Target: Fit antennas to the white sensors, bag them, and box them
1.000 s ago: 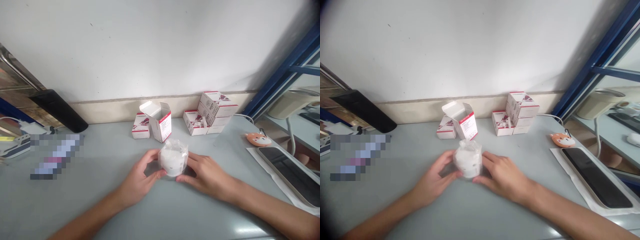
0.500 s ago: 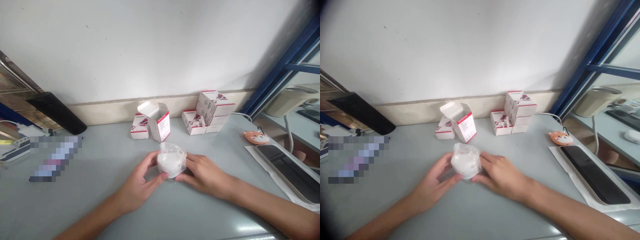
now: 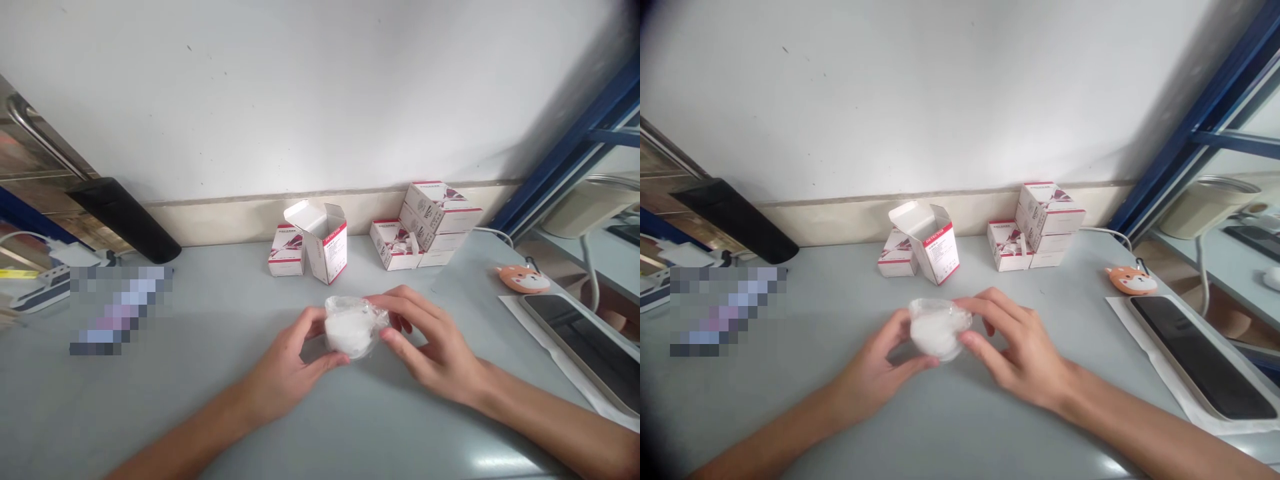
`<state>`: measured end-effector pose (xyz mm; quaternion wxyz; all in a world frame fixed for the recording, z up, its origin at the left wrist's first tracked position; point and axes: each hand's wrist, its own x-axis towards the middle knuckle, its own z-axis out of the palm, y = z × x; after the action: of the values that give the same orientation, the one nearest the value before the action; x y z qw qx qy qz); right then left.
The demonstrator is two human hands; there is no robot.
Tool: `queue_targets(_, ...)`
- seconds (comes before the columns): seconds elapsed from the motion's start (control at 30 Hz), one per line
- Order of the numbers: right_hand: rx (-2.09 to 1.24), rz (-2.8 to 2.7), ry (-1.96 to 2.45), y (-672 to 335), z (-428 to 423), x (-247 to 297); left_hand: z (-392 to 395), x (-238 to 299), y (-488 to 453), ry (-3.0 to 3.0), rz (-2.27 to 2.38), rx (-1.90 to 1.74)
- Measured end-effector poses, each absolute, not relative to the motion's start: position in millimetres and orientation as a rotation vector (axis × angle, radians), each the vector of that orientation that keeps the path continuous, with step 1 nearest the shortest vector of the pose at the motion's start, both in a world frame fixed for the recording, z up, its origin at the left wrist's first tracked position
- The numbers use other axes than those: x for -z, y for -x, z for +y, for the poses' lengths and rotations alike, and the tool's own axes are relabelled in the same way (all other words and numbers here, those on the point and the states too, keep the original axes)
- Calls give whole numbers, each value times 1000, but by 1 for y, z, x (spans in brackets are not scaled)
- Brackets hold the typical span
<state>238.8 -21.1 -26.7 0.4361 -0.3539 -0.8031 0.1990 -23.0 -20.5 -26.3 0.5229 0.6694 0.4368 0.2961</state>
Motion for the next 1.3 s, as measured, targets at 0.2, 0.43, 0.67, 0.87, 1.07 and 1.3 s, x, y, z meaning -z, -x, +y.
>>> queue_targets(0.2, -386, -1850, 866, -236, -22, 17, -23, 31, 27, -1657, 918, -819)
queue_targets(0.43, -266, -1901, 890, -237, -22, 11, -26, 32, 27, -1681, 949, -936)
queue_targets(0.67, -288, -1892, 934, -238, -22, 8, -25, 35, 28, -1637, 939, -898)
queue_targets(0.87, -380, -1819, 934, -235, -24, 7, -27, 35, 27, -1667, 958, -892)
queue_targets(1.07, -565, -1558, 891, -238, -27, 10, -25, 37, 26, -1623, 939, -885)
queue_targets(1.3, -851, -2035, 906, -240, -21, 7, -24, 30, 25, -1624, 930, -794)
